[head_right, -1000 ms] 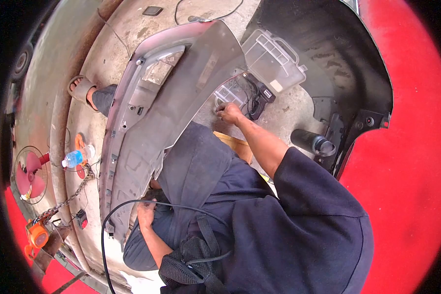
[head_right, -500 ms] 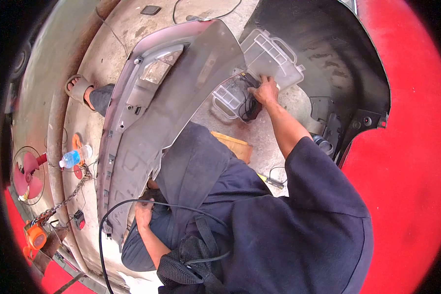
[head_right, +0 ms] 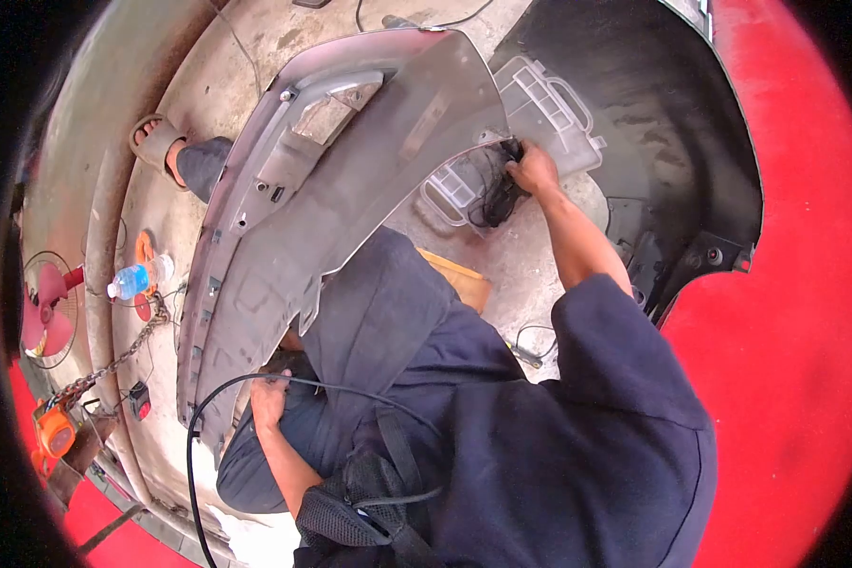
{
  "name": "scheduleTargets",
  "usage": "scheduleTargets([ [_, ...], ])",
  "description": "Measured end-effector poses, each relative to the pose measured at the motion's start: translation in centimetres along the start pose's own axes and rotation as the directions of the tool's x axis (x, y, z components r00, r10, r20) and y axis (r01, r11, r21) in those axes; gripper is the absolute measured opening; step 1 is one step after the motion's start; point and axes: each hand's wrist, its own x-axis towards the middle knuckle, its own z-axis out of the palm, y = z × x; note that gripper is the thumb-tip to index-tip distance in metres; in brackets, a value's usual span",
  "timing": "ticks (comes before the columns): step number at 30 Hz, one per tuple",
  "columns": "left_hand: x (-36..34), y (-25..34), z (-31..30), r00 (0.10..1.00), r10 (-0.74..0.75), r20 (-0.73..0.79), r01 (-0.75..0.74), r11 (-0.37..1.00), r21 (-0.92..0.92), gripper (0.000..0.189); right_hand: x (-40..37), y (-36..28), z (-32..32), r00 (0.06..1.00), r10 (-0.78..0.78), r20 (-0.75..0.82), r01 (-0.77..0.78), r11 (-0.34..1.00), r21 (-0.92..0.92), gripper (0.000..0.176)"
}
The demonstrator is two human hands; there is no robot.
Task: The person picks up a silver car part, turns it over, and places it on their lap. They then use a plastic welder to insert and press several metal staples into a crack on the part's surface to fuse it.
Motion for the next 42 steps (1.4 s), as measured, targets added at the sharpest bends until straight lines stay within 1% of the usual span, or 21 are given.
scheduleTargets([
  [4,0.3,0.5,-0.1,0.999,0.045,0.001,-0.045,0.998,-0.033,0.038,-1.7,2.5,-2.1,0.995,-0.034,-0.094,0.044,0.993,0.107,0.04],
  [6,0.0,1.5,-0.6,0.999,0.029,0.02,-0.03,0.998,0.051,0.038,-3.0,3.1,-2.6,0.977,-0.112,-0.18,0.138,0.98,0.141,0.042],
  [7,0.0,1.4,-0.7,0.999,0.032,0.016,-0.033,0.998,0.05,0.038,-3.9,2.5,-3.7,0.976,-0.114,-0.184,0.141,0.98,0.143,0.042],
  [9,0.1,0.8,-0.5,0.999,0.007,0.036,-0.008,1.0,0.013,0.038,-5.3,1.5,-6.0,0.99,0.021,-0.142,-0.002,0.992,0.129,0.042],
  [10,0.2,0.4,-0.3,0.999,0.01,0.033,-0.01,1.0,0.008,0.038,-5.5,1.9,-6.4,0.989,0.016,-0.147,0.002,0.992,0.127,0.042],
  [12,0.3,-0.5,0.0,0.996,0.093,0.008,-0.093,0.996,-0.002,0.039,-6.1,2.1,-7.8,0.926,-0.021,-0.378,0.057,0.995,0.085,0.043],
  [13,0.4,-0.8,0.2,0.995,0.103,0.005,-0.103,0.995,-0.009,0.039,-6.7,1.8,-9.0,0.901,-0.035,-0.432,0.105,0.985,0.139,0.04],
  [15,0.7,-1.2,0.5,0.974,0.22,-0.058,-0.224,0.971,-0.088,0.04,-7.3,1.4,-11.4,0.874,-0.038,-0.484,0.146,0.971,0.188,0.038],
  [16,0.1,0.2,0.1,0.971,0.229,-0.062,-0.235,0.968,-0.092,0.04,-7.6,1.0,-12.6,0.852,-0.037,-0.522,0.187,0.953,0.237,0.036],
  [18,-1.3,2.6,-0.9,0.992,0.128,-0.011,-0.128,0.991,-0.04,0.04,-8.6,-0.4,-15.4,0.815,-0.043,-0.577,0.26,0.919,0.297,0.032],
  [19,-1.1,2.2,-0.9,0.99,0.137,-0.017,-0.137,0.989,-0.047,0.04,-9.2,-1.2,-16.9,0.802,-0.048,-0.595,0.284,0.908,0.309,0.029],
  [21,-0.7,1.3,-0.5,0.972,0.224,-0.063,-0.229,0.969,-0.089,0.039,-9.5,-1.7,-18.7,0.789,-0.053,-0.613,0.304,0.9,0.313,0.029],
  [24,-1.1,0.9,-0.4,0.958,0.267,-0.107,-0.278,0.954,-0.108,0.038,-9.6,-2.1,-20.2,0.781,-0.078,-0.62,0.319,0.903,0.288,0.029],
  [26,-2.2,1.6,-0.8,0.958,0.264,-0.114,-0.278,0.95,-0.139,0.037,-9.9,-2.4,-20.7,0.755,-0.235,-0.612,0.314,0.949,0.022,0.029],
  [28,-2.9,2.0,-1.2,0.958,0.259,-0.12,-0.277,0.946,-0.17,0.037,-10.2,-2.5,-20.4,0.715,-0.253,-0.652,0.379,0.923,0.058,0.028],
  [30,-3.3,1.8,-1.4,0.973,0.21,-0.099,-0.224,0.962,-0.156,0.035,-11.0,-2.2,-20.4,0.729,-0.193,-0.657,0.331,0.939,0.092,0.028],
  [32,-3.2,1.8,-1.3,0.971,0.217,-0.102,-0.23,0.962,-0.147,0.035,-12.4,-2.5,-21.1,0.717,-0.191,-0.67,0.33,0.94,0.085,0.028],
  [34,-3.1,1.8,-1.3,0.969,0.226,-0.103,-0.238,0.962,-0.132,0.035,-13.1,-2.2,-21.6,0.723,-0.153,-0.674,0.326,0.935,0.138,0.028],
  [36,-3.0,1.9,-1.4,0.97,0.222,-0.102,-0.228,0.973,-0.045,0.036,-14.1,-2.3,-22.1,0.701,-0.134,-0.701,0.336,0.928,0.159,0.028],
  [39,-3.5,2.2,-1.4,0.961,0.253,-0.114,-0.266,0.957,-0.115,0.035,-13.8,-1.4,-22.6,0.684,-0.1,-0.723,0.351,0.913,0.206,0.028],
  [42,-3.4,2.0,-1.3,0.956,0.265,-0.127,-0.276,0.958,-0.081,0.036,-13.1,-0.7,-22.5,0.665,-0.095,-0.741,0.366,0.906,0.213,0.028],
])
